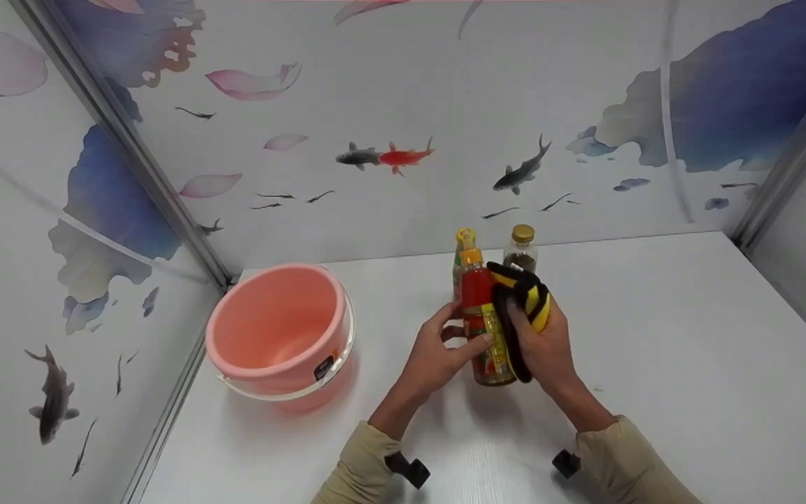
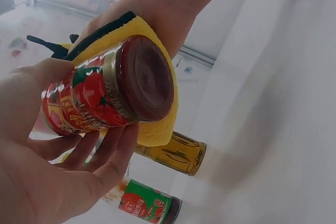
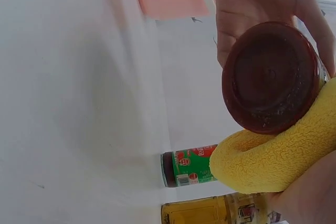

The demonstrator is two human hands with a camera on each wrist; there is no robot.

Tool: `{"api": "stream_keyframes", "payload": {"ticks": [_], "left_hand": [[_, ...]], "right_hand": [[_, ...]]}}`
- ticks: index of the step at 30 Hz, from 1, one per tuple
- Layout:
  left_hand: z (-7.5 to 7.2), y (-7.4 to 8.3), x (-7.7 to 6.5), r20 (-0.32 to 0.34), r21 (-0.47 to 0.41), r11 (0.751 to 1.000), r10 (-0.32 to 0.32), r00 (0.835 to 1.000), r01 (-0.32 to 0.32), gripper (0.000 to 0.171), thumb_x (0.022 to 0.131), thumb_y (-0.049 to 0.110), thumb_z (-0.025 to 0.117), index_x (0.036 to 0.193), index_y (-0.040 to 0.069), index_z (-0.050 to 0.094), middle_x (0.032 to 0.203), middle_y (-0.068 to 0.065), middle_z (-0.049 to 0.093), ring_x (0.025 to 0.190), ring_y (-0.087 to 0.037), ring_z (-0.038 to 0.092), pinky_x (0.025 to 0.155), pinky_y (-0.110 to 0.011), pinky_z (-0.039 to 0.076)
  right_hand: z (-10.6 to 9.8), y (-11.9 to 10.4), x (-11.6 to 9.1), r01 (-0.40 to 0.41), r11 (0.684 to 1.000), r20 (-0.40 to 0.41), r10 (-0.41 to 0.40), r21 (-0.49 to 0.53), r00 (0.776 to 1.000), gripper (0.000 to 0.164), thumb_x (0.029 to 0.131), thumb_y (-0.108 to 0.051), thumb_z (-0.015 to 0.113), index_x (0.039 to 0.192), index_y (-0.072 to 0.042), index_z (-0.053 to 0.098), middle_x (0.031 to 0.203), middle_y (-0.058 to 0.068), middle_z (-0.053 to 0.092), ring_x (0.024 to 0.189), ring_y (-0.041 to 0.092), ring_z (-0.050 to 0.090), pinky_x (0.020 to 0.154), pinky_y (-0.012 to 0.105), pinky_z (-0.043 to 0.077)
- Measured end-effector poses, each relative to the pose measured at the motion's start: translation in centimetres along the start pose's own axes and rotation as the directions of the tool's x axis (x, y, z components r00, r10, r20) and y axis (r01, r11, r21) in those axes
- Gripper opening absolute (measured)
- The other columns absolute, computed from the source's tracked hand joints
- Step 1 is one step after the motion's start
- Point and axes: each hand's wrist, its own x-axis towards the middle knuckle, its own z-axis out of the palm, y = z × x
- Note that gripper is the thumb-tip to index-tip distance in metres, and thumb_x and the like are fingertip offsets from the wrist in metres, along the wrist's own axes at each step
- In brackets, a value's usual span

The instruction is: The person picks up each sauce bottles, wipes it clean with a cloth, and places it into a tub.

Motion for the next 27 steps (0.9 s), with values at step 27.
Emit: {"api": "stream_keyframes", "payload": {"ticks": [27], "left_hand": [[0.14,0.03,0.16,-0.039,-0.099,0.995,-0.019,0.999,0.015,0.059,0.097,0.039,0.081,0.146,0.021,0.054,0.143,-0.001,0.061,0.124,-0.021,0.068,0.099,-0.041,0.062]], "right_hand": [[0.35,0.25,-0.3,0.021,1.0,-0.007,-0.021,-0.005,1.0,0.037,0.107,-0.022,0.07,0.14,-0.009,0.061,0.118,0.004,0.072,0.099,0.025,0.072,0.086,0.029,0.063]]}}
